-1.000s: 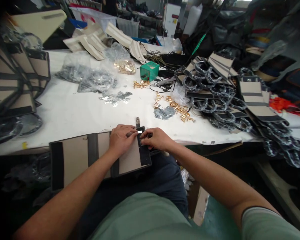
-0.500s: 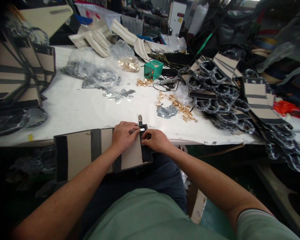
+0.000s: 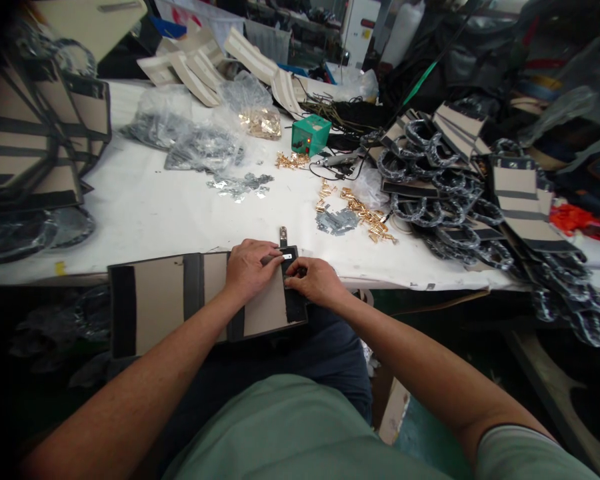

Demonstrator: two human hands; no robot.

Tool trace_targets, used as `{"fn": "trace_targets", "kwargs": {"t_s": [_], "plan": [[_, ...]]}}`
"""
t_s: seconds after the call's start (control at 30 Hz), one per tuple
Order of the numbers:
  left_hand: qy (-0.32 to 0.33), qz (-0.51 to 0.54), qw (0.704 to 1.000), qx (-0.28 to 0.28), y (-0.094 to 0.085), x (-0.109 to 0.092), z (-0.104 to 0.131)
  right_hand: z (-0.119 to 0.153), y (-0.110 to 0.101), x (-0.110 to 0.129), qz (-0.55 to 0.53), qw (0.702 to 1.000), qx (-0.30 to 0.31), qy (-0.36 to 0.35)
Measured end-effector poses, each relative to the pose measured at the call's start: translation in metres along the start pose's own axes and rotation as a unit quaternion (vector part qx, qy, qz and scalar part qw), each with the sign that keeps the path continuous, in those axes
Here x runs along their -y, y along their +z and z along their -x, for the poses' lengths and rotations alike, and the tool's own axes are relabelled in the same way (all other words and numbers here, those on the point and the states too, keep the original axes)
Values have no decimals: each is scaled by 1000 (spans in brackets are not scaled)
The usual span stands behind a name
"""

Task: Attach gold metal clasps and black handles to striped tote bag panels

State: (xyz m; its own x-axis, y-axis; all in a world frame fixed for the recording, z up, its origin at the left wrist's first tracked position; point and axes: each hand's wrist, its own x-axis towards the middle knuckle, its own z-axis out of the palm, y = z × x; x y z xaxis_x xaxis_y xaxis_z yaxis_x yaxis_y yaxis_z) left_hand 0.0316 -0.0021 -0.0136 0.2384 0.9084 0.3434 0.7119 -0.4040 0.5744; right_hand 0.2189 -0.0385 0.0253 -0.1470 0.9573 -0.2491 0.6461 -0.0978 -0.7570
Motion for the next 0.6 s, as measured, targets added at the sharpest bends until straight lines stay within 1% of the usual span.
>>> {"fn": "trace_targets", "kwargs": {"t_s": [0.23, 0.43, 0.53, 0.6], "plan": [[3, -1, 1000, -4, 0, 0, 1, 4, 4, 1, 79, 996, -22, -42], [7, -12, 1000, 3, -1, 0, 1, 9, 8, -4, 182, 975, -64, -108], [12, -17, 1000, 4, -1, 1, 1, 12, 11, -6, 199, 971, -75, -112], [13, -19, 1000, 2, -1, 1, 1, 14, 12, -7, 191, 971, -78, -119]]}}
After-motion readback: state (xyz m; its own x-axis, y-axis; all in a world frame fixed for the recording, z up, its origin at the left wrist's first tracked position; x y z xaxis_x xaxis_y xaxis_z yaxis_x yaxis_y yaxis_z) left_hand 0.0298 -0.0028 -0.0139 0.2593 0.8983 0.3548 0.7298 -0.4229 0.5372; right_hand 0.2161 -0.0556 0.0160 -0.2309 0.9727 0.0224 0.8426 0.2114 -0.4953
